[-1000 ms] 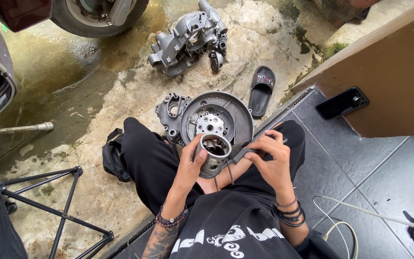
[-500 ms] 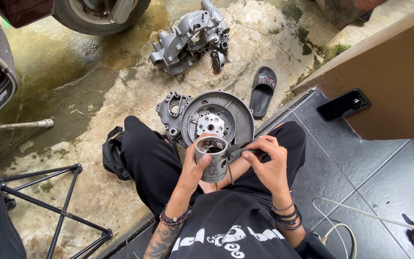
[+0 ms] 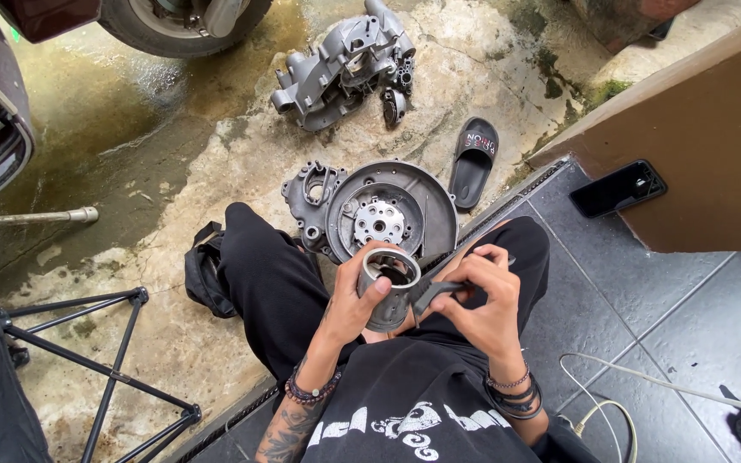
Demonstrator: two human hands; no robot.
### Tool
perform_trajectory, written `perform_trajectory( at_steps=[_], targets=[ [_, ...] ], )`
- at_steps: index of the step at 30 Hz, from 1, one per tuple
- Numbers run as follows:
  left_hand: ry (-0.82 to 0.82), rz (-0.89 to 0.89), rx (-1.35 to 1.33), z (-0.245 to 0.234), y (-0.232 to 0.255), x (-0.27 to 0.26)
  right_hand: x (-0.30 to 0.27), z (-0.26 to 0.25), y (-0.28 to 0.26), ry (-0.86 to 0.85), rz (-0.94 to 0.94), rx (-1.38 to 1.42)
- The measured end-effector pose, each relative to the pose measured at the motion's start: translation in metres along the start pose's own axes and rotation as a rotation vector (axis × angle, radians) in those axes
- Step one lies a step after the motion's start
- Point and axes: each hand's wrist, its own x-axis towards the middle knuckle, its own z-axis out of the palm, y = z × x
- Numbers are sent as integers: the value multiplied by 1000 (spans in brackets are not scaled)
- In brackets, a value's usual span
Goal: The person scrubs various disassembled motorcycle engine parts using a wire brush. They clean a circular metal plate, a cylindrical component, and a larger cylindrical housing, focusing on removing grime from surfaces and crevices.
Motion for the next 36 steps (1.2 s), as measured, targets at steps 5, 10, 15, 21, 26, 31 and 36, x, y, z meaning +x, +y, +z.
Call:
perform_trajectory(
  at_steps=[5, 10, 15, 21, 26, 31, 36],
  targets=[
    [-15, 0, 23, -1, 7, -1, -2, -7, 21, 4, -11, -23],
    [-16, 12, 25, 2, 2, -1, -2, -5, 20, 14, -11, -21],
    [-17, 1, 0, 5, 8, 0, -5, 0, 13, -32, -34, 67],
    [-22, -34, -107, 9, 5, 1, -9, -10, 59, 31, 143, -39],
    [32, -37, -174, 23, 8, 12, -20, -6, 60, 29, 269, 325],
    [21, -62, -267, 23, 20, 48, -24, -4, 25, 117, 198, 491],
    [-396, 16, -250, 19, 37, 113, -40, 4, 1, 165, 233, 389]
  ],
)
